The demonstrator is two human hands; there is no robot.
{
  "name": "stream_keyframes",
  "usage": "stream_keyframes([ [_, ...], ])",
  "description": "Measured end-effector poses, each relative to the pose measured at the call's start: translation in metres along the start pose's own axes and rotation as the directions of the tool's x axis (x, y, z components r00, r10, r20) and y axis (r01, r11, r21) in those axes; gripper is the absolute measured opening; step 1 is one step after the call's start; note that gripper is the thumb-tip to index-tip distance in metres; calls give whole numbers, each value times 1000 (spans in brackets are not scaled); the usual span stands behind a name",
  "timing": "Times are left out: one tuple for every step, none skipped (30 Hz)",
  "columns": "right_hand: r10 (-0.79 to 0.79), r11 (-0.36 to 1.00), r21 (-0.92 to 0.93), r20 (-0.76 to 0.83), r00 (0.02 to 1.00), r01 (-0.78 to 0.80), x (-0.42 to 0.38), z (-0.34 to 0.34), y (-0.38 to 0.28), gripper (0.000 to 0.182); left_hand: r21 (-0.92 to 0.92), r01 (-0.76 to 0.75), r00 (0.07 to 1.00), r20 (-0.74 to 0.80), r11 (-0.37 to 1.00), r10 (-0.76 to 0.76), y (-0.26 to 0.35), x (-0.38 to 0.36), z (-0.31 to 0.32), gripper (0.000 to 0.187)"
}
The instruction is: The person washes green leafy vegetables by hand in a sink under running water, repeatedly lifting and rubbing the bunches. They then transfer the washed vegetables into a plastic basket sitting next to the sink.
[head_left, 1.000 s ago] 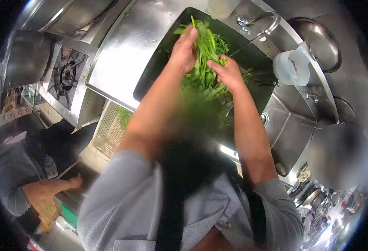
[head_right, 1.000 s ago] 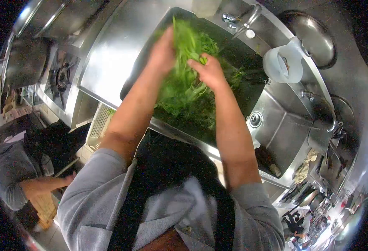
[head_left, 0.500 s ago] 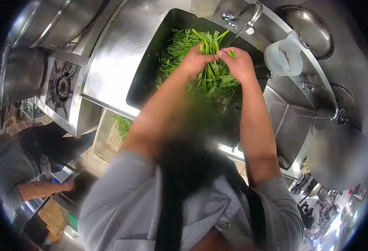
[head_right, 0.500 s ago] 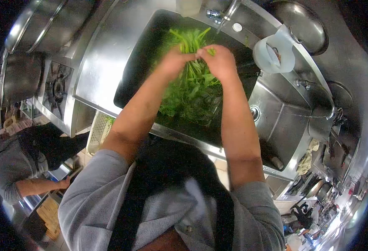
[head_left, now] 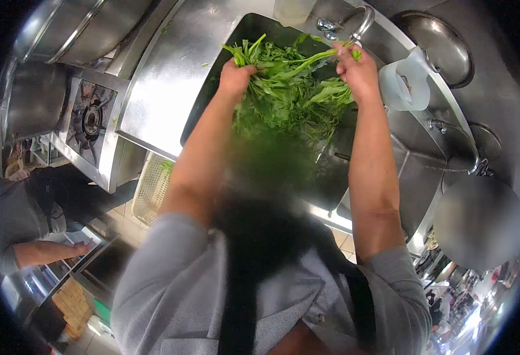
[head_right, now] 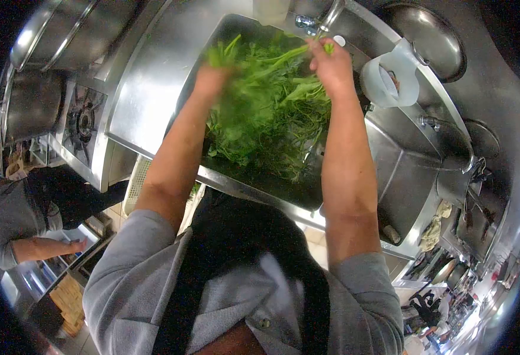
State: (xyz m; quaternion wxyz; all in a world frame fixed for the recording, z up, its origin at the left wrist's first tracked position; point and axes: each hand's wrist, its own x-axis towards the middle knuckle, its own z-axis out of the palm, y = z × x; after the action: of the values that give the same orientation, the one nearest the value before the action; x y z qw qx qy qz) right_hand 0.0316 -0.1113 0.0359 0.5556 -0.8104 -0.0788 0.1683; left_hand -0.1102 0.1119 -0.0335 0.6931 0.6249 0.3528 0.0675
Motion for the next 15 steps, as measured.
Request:
stream_keyframes([
  [-43, 999, -27, 10, 999, 43, 7, -4, 2, 28, 18, -81, 997, 5, 997, 81, -3, 10, -3, 30],
  [-85, 995, -54, 22, 996, 86, 14, -7, 3, 27, 34, -162, 987, 11, 986, 162, -7, 19, -4, 29],
  [-104, 994, -32, 49, 993, 106, 19, -9, 4, 25, 56, -167, 986, 1, 984, 167, -2, 22, -2, 31],
  [-104, 994, -33, 51, 993, 106, 15, -7, -5, 25, 54, -167, 986, -1, 985, 167, 12, 16, 2, 31],
  [-156, 988, 9, 100, 983, 156, 11, -7, -14, 25, 93, -213, 976, 67, 973, 207, 27, 12, 8, 33],
  [-209, 978, 54, 146, 967, 203, 8, -6, -21, 24, 129, -261, 960, 136, 957, 244, 43, 6, 14, 36],
  [-209, 978, 53, 147, 967, 204, 10, -7, -24, 24, 127, -261, 960, 135, 957, 244, 57, 4, 19, 36],
  [-158, 987, 13, 224, 962, 159, 12, -9, -25, 23, 154, -294, 938, 235, 943, 254, 70, 3, 25, 38],
  [-103, 993, -30, 298, 949, 117, 14, -10, -26, 23, 177, -329, 907, 334, 928, 258, 77, 3, 31, 41],
  [-103, 993, -31, 298, 949, 117, 12, -8, -28, 23, 175, -329, 907, 334, 928, 259, 77, 10, 40, 41],
  [-80, 997, 13, 338, 938, 80, 9, -5, -29, 23, 88, -374, 867, 387, 923, 314, 78, 18, 51, 36],
  [-59, 998, 56, 378, 924, 41, 7, -3, -30, 23, -3, -412, 820, 435, 911, 372, 85, 15, 57, 33],
  [-59, 998, 56, 376, 925, 41, 6, -4, -29, 23, -91, -395, 786, 483, 914, 387, 92, 9, 61, 33],
  [-47, 997, 81, 444, 895, 12, 6, -4, -26, 23, -91, -395, 785, 484, 914, 387, 97, 8, 62, 33],
  [-38, 994, 105, 510, 859, -18, 5, -5, -23, 23, -1, -384, 783, 529, 923, 327, 100, 9, 63, 33],
])
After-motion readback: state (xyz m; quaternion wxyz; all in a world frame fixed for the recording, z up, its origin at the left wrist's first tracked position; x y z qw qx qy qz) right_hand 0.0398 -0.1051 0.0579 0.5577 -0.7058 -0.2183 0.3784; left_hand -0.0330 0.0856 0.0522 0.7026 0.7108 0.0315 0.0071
